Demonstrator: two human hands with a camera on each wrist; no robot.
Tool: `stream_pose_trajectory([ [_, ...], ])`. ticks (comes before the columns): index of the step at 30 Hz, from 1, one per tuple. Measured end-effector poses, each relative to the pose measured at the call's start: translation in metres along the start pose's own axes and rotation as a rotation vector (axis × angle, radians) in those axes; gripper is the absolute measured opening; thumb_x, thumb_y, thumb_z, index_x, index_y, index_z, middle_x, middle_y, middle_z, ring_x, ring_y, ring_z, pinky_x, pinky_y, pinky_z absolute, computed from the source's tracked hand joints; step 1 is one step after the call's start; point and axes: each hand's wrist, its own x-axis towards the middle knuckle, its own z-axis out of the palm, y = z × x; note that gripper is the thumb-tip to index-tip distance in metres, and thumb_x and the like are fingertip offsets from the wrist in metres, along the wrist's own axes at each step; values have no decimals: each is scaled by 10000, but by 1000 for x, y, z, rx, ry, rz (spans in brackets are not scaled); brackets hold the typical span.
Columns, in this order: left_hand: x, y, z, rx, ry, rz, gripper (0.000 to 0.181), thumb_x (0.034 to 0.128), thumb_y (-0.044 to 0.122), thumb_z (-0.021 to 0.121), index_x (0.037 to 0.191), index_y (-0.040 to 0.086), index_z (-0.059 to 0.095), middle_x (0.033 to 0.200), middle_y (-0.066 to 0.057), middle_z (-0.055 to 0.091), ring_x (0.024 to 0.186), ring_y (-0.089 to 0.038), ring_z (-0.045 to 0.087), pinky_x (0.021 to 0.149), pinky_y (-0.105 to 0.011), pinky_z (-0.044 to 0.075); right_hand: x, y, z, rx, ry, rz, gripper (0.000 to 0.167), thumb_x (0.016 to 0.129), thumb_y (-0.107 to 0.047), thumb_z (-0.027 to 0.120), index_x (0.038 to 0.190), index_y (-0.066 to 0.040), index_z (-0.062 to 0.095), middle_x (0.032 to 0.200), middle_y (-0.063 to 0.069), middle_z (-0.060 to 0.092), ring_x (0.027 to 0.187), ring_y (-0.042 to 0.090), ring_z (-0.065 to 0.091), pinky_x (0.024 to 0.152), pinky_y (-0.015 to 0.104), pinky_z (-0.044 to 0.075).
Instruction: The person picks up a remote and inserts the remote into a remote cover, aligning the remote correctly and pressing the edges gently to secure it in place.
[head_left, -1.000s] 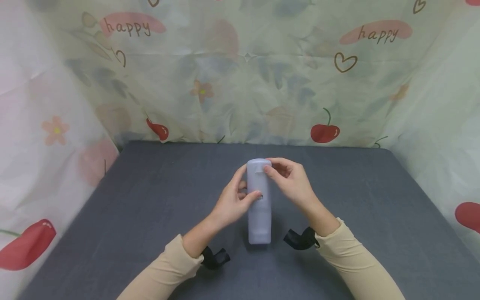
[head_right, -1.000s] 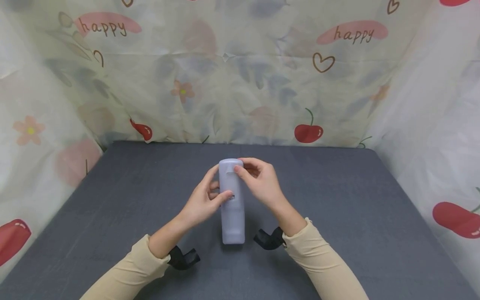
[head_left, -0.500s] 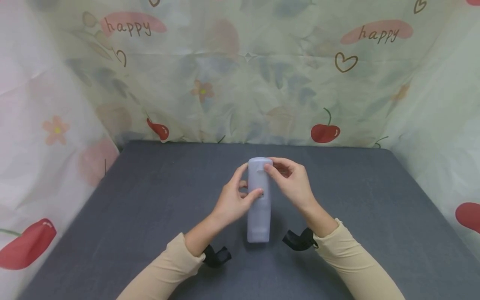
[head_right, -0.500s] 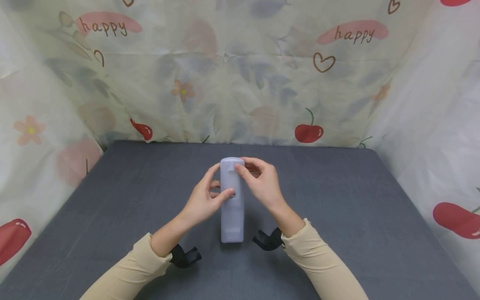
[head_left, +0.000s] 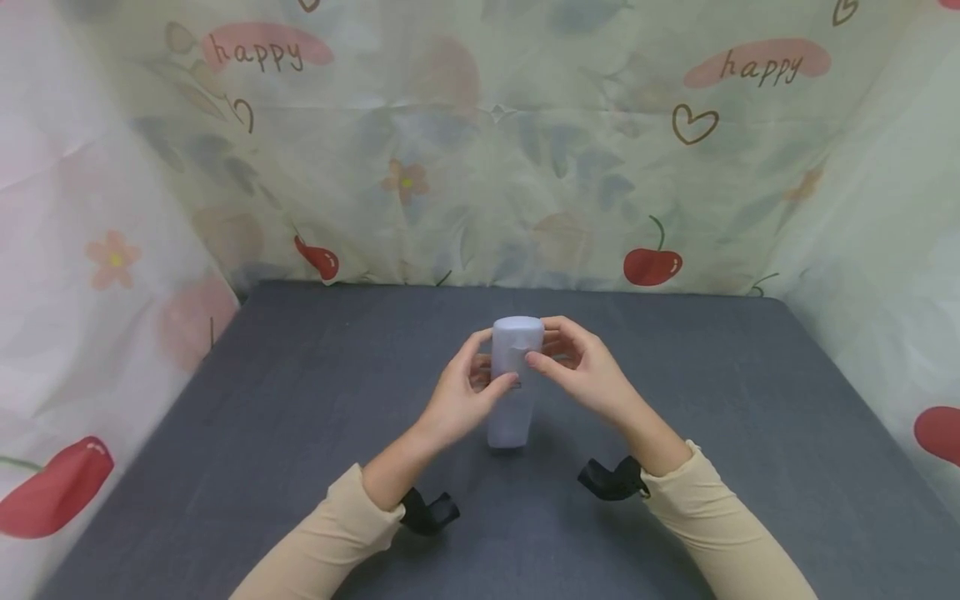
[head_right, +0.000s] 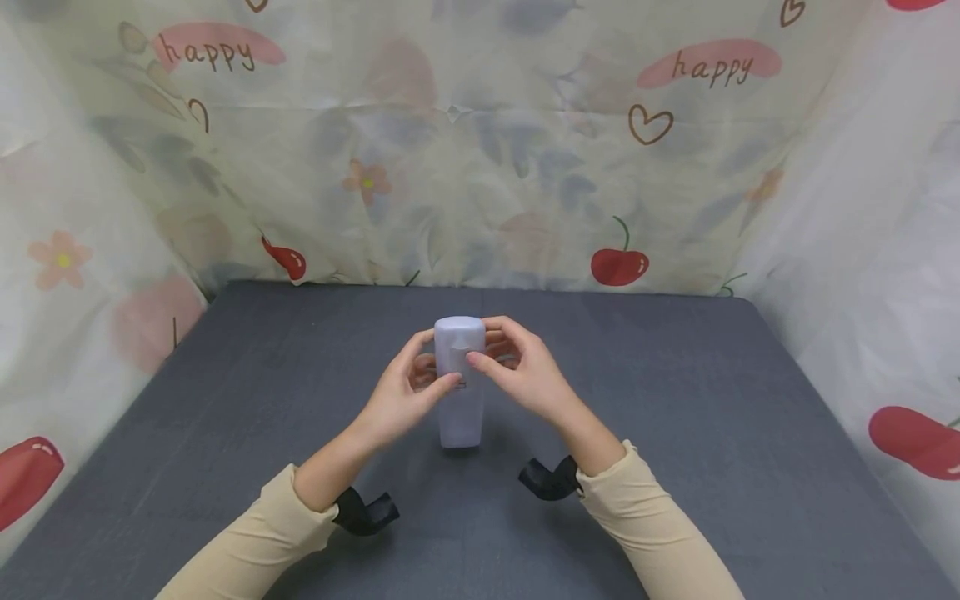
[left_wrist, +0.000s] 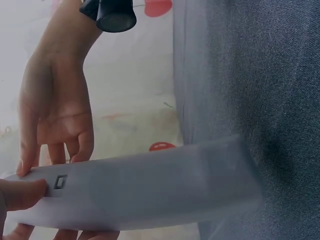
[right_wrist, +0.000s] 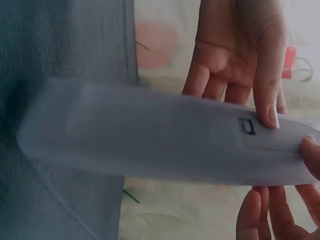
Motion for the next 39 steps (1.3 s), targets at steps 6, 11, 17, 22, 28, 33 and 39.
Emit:
stream_pose_trajectory([
  [6,0,1,-5,-16,5,-30,410,931,202,577,1319,137,461,1179,-162,626,1072,-281,628,890,-418,514,-3,1,-2,40,34,-109,343,864,-94,655,1184,-69,535,1127,75,607,959,128,607,811,286,528],
  [11,1,1,-11,49,49,-126,356,942,344,541,1234,140,533,1199,-89,618,1061,-236,610,859,-408,502,-6,1,-4,48,98,-221,333,821,25,664,1126,-9,536,1056,-123,580,960,31,595,808,216,525],
  [17,2,2,-14,-118,-149,-307,555,991,464,342,1260,-9,451,1106,-208,613,852,-201,664,781,-313,539,-8,3,-4,32,91,-356,304,771,114,667,1041,9,573,1017,-109,582,957,22,563,847,175,491],
  [22,2,5,-15,-289,-244,-373,674,976,542,283,1246,-47,469,939,-124,663,722,-89,648,718,-254,543,-10,7,-3,-60,5,-425,304,757,116,683,998,-51,605,1042,64,577,1002,26,524,873,194,475],
  [28,4,7,-18,-389,-240,-416,487,978,305,451,1240,-106,467,829,11,609,685,-50,610,674,-180,514,-13,7,-3,-149,-56,-415,300,738,123,692,945,-86,629,1047,85,578,1033,67,486,874,238,445],
  [33,3,5,-19,-367,-249,-406,464,965,197,494,1305,-107,412,1073,-112,601,759,-38,598,695,-165,511,-15,7,-4,-202,-79,-353,297,736,68,724,959,-109,640,1072,67,587,1041,95,481,872,278,449],
  [39,1,0,-20,-330,-262,-397,547,950,184,528,1389,-68,320,1245,-234,569,858,-54,625,823,-240,531,-15,13,-8,-181,-161,-240,306,779,28,695,1048,-100,627,1203,88,519,1117,146,448,930,325,465],
])
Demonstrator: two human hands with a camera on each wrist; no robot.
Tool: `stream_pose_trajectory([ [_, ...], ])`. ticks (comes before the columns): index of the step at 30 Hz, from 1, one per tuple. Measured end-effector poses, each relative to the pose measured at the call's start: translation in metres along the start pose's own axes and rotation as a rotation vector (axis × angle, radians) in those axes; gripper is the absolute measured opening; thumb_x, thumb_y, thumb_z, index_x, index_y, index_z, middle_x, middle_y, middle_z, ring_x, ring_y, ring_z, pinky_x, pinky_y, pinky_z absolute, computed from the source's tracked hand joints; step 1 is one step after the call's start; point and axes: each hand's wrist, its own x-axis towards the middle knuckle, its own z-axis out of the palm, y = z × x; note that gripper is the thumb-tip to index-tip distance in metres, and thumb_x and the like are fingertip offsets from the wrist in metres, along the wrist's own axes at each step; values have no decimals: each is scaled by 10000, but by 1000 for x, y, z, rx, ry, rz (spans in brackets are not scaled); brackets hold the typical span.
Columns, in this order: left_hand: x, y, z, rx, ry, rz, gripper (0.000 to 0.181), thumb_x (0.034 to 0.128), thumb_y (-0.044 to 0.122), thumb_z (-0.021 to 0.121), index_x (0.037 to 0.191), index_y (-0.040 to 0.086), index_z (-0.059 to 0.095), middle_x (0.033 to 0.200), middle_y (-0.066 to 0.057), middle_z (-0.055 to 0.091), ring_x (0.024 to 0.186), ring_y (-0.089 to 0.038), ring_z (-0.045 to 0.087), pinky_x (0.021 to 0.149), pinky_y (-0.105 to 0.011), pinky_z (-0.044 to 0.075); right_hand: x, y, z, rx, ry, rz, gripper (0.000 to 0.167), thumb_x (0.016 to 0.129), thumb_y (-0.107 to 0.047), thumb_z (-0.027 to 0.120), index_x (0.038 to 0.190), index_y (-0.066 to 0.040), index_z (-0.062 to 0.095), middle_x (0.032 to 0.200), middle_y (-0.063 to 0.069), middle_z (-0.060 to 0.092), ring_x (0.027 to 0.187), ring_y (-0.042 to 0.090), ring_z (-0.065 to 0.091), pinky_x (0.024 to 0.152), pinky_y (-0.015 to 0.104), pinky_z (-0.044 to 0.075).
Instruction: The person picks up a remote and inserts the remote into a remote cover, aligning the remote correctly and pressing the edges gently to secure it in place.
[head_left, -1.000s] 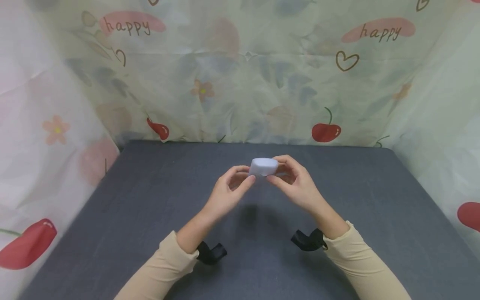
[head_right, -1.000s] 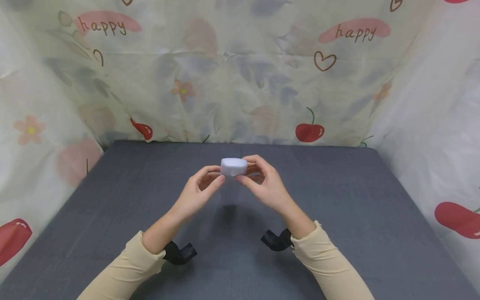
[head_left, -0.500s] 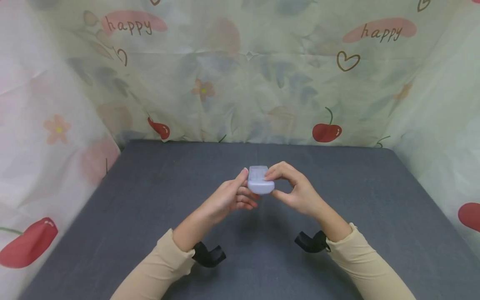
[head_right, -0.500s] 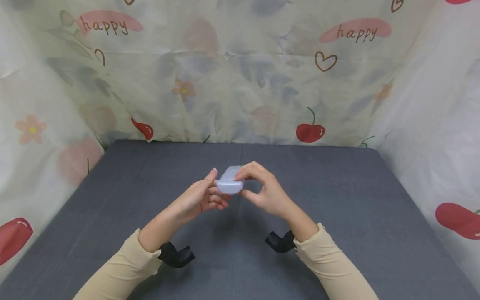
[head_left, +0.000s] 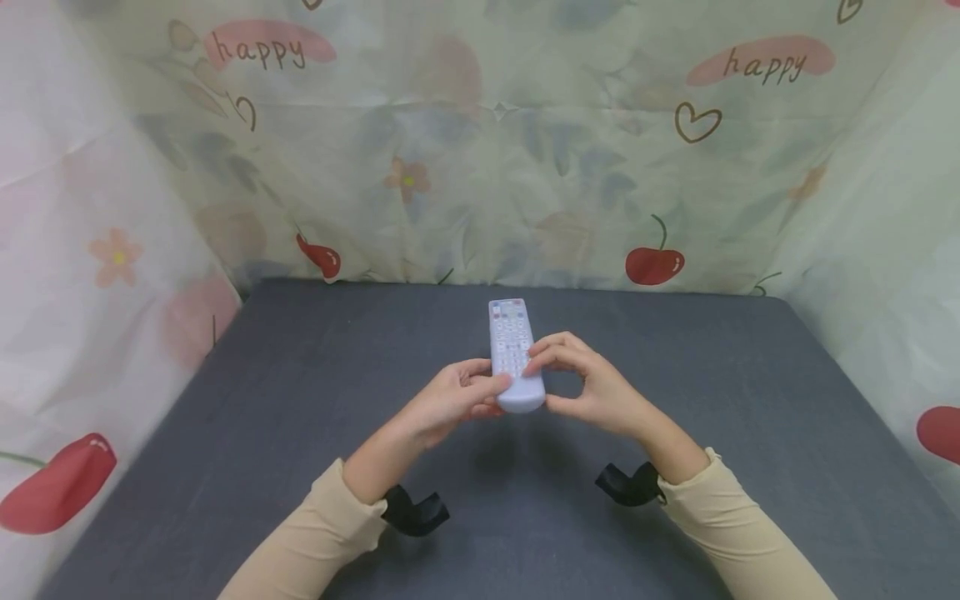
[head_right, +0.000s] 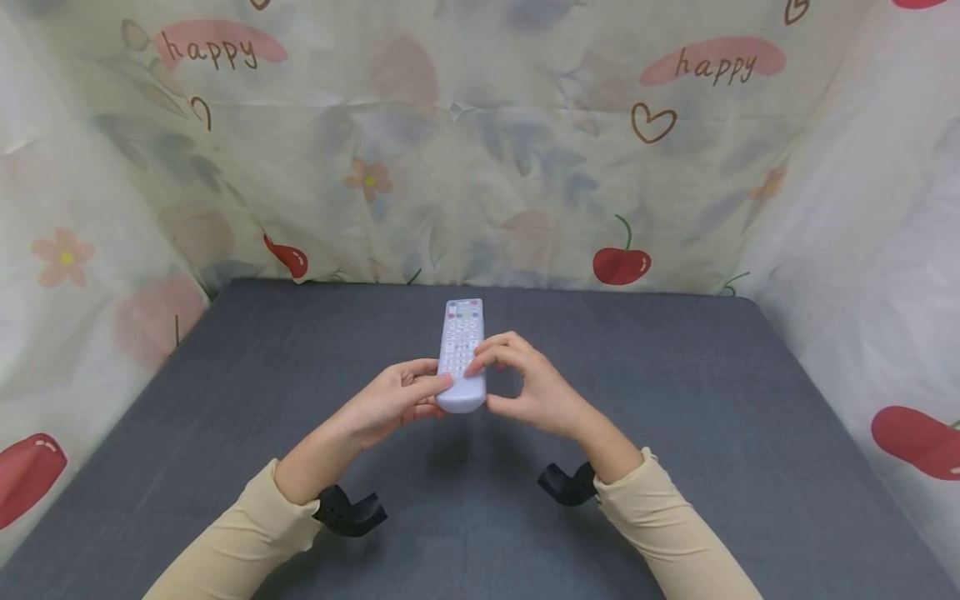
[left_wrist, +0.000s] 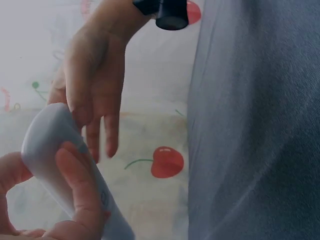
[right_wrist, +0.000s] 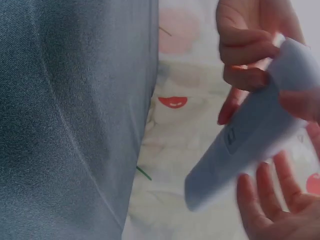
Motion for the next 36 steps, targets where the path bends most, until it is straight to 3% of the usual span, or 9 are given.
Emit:
stream_pose_trajectory([
  [5,2,-8,-3,81,-38,43,582,942,158,538,1412,-55,269,1195,-260,596,906,-78,628,895,-330,516,-2,9,-2,103,-82,118,343,871,-19,609,1200,-52,516,1268,157,433,1137,305,501,909,440,493],
  [6,2,-9,-4,97,-42,51,585,942,156,538,1416,-50,264,1178,-260,602,902,-80,626,893,-335,515,-3,10,-2,125,-89,143,350,889,-42,597,1221,-44,486,1264,168,437,1119,313,523,894,418,506],
  [11,3,-14,-5,129,-46,75,627,941,147,543,1447,-13,209,1160,-261,600,900,-93,622,888,-355,518,-3,16,3,274,-140,311,438,942,-185,557,1273,5,344,1171,239,556,995,319,614,809,381,553],
  [15,6,-19,-6,144,-26,88,650,930,121,559,1459,18,196,1106,-255,611,858,-94,619,860,-340,525,-4,20,8,340,-193,405,528,935,-265,569,1292,22,305,1029,208,637,883,298,657,755,385,565],
  [21,11,-28,-4,217,22,90,672,915,110,572,1465,8,199,1076,-230,605,863,-121,626,791,-281,515,-3,23,17,364,-186,389,550,892,-187,635,1257,62,306,887,141,634,814,353,666,711,425,566],
  [27,16,-35,-1,265,41,85,723,860,57,564,1476,10,189,1095,-222,551,837,-127,611,756,-260,508,-4,27,24,392,-172,418,515,884,-108,630,1220,102,301,862,130,626,755,205,673,714,419,567],
  [30,18,-39,0,303,30,86,764,813,22,550,1483,34,182,992,-183,563,766,-110,579,688,-227,471,-5,30,28,402,-167,434,510,878,-75,622,1218,117,293,857,137,622,741,172,668,710,403,569],
  [36,25,-45,1,349,13,14,800,779,23,541,1486,68,171,829,-74,548,681,-123,510,618,-216,405,-7,40,34,422,-165,474,509,857,-30,598,1228,137,292,848,109,608,712,112,648,722,401,568],
])
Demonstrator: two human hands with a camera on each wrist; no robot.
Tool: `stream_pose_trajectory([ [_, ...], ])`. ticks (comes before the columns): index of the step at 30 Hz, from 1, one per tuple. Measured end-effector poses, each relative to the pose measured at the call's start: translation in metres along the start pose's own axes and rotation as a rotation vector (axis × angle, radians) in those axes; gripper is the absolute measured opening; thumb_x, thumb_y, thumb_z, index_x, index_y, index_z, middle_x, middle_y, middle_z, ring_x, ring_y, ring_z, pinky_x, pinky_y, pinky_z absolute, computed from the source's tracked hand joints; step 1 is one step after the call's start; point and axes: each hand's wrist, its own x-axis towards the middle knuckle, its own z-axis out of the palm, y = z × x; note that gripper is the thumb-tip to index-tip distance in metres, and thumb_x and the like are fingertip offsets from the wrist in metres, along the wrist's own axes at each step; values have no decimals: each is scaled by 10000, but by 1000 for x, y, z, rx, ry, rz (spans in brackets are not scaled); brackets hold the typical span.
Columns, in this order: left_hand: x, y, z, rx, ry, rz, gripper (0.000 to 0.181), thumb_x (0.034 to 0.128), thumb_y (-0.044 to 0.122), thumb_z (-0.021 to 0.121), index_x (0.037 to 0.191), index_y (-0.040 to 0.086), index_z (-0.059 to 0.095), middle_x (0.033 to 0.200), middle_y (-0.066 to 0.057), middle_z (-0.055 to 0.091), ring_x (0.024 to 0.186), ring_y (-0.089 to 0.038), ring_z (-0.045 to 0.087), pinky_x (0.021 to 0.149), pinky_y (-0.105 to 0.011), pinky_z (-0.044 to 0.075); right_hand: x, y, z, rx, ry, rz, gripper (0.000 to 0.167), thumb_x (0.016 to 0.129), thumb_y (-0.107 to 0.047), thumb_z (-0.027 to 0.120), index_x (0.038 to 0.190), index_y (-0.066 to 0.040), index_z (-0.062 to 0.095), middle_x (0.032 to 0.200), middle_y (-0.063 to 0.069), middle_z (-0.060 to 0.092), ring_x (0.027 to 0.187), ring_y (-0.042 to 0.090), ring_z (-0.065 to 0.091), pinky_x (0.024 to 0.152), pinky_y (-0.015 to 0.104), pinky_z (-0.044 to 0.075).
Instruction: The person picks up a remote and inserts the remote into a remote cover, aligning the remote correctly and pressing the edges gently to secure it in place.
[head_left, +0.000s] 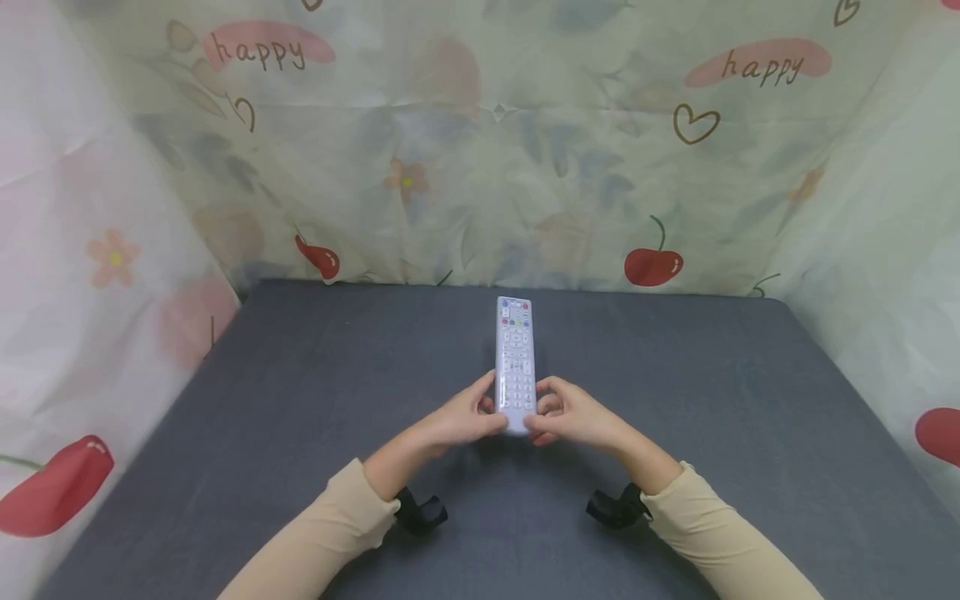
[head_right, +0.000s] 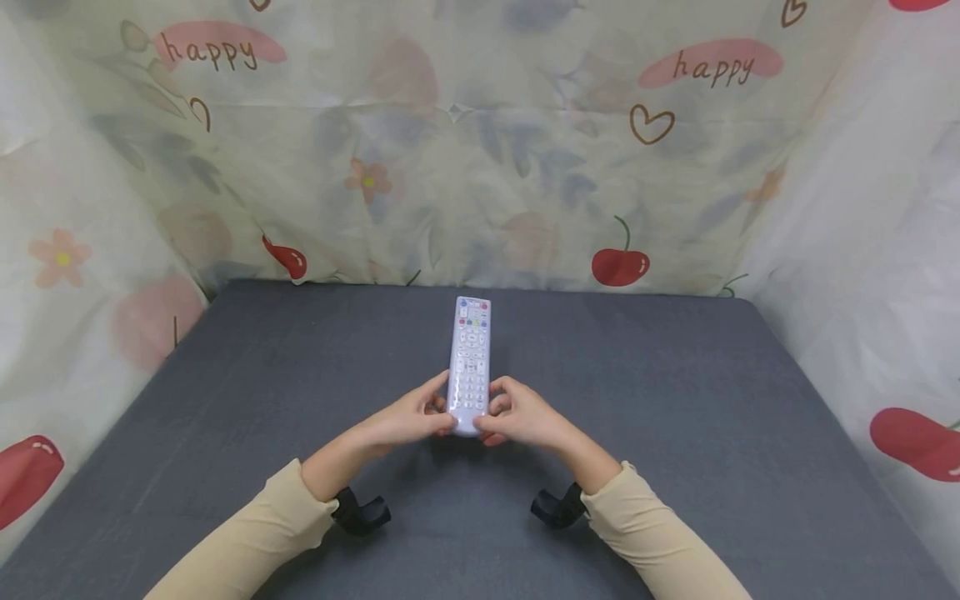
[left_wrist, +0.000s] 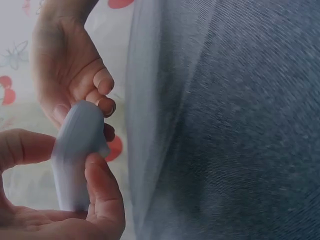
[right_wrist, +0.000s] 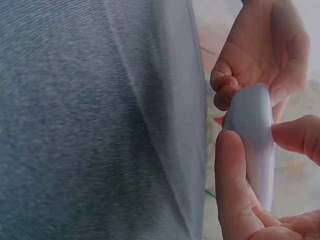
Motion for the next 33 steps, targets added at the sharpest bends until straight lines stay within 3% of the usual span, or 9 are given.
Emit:
stream_pose_trajectory([
  [9,6,-15,4,75,34,12,739,775,17,589,1438,-15,264,833,-86,555,672,-117,483,570,-211,375,8,15,1,6,10,48,511,842,1,584,1243,180,322,870,115,592,710,122,640,711,359,573],
  [22,6,-20,5,128,42,-44,682,845,53,602,1423,-77,265,979,-164,622,750,-126,532,620,-210,422,9,17,0,-60,4,137,453,868,-55,599,1220,156,408,859,88,591,730,139,646,712,343,572],
  [33,8,-24,5,151,72,-58,617,836,62,625,1377,-66,358,975,-167,644,751,-127,551,623,-212,430,12,22,1,-107,4,157,443,860,-71,618,1198,147,433,807,58,596,671,112,609,658,325,570],
])
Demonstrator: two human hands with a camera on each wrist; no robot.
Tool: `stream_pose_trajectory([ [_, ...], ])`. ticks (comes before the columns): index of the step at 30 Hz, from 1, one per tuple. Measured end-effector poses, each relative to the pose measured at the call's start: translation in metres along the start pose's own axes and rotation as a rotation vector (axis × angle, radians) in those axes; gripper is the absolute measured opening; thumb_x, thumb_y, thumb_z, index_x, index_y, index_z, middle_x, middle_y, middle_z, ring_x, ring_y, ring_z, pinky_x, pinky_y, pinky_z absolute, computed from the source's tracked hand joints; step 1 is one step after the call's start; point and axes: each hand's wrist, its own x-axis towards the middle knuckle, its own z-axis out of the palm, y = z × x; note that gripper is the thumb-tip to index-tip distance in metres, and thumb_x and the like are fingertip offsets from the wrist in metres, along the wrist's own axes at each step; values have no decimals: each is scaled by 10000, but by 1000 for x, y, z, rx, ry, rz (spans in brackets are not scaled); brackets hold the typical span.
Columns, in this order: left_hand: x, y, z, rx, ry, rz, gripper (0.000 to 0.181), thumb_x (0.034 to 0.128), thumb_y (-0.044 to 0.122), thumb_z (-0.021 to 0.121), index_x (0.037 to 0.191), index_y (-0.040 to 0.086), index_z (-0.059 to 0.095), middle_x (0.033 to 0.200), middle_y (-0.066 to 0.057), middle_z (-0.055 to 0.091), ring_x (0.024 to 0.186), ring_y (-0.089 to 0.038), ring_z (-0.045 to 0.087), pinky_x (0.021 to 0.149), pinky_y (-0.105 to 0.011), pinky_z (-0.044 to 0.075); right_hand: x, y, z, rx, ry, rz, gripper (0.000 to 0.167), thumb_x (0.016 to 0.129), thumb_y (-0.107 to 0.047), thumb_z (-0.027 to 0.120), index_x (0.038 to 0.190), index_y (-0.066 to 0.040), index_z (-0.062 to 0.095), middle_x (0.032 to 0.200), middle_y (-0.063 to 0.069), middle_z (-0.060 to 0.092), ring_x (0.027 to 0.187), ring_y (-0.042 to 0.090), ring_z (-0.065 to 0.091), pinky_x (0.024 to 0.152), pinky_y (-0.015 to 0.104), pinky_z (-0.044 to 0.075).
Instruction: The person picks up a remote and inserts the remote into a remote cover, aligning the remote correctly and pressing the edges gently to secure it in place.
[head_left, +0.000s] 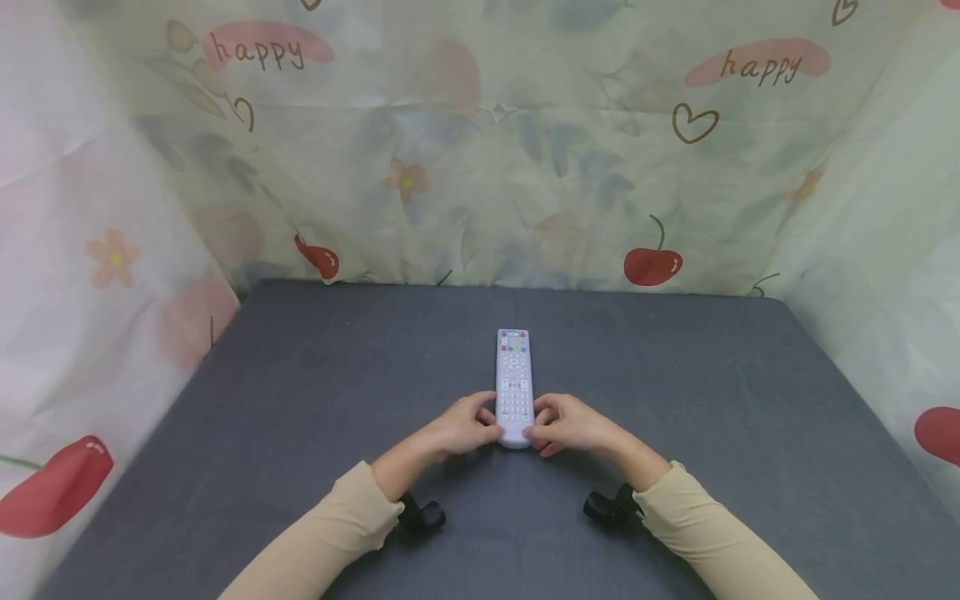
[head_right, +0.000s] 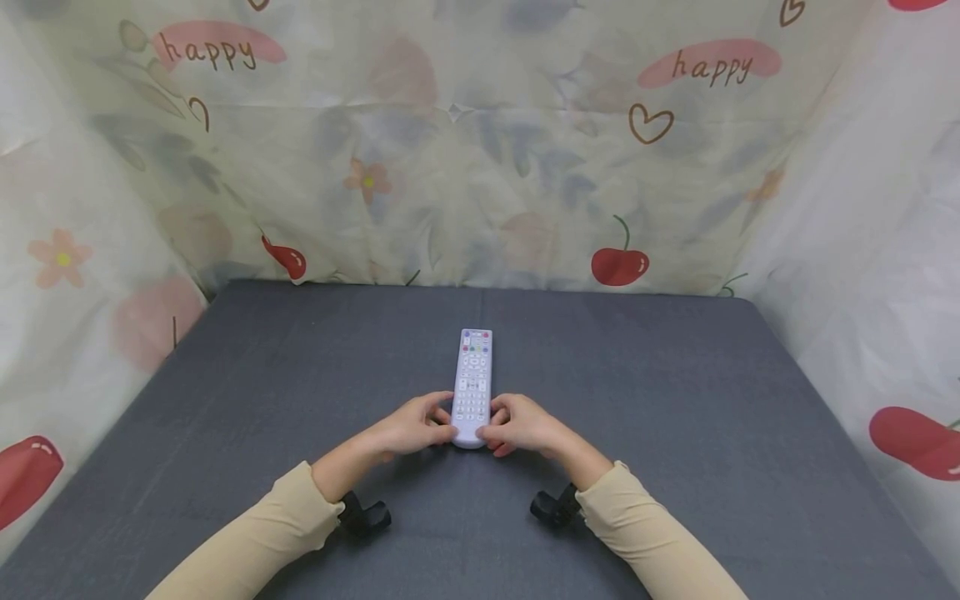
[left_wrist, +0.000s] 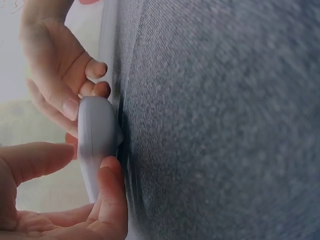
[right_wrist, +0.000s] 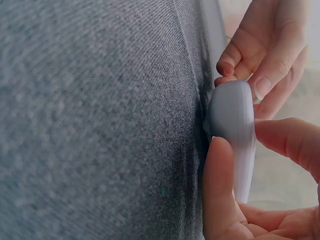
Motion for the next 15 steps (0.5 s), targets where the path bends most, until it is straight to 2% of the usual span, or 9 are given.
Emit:
stream_pose_trajectory([
  [9,-1,-1,-4,-15,1,-22,558,857,114,621,1343,-45,398,969,-147,655,744,-116,564,632,-212,434,0,1,-2,-50,40,21,505,853,-116,654,1228,137,428,816,78,629,673,106,602,634,316,567],
  [15,-4,0,-14,-1,5,-39,502,892,174,599,1331,-1,429,1002,-125,656,776,-123,581,659,-241,454,-2,-3,-8,-98,78,14,520,867,-158,645,1256,113,433,874,136,654,701,137,628,636,325,563],
])
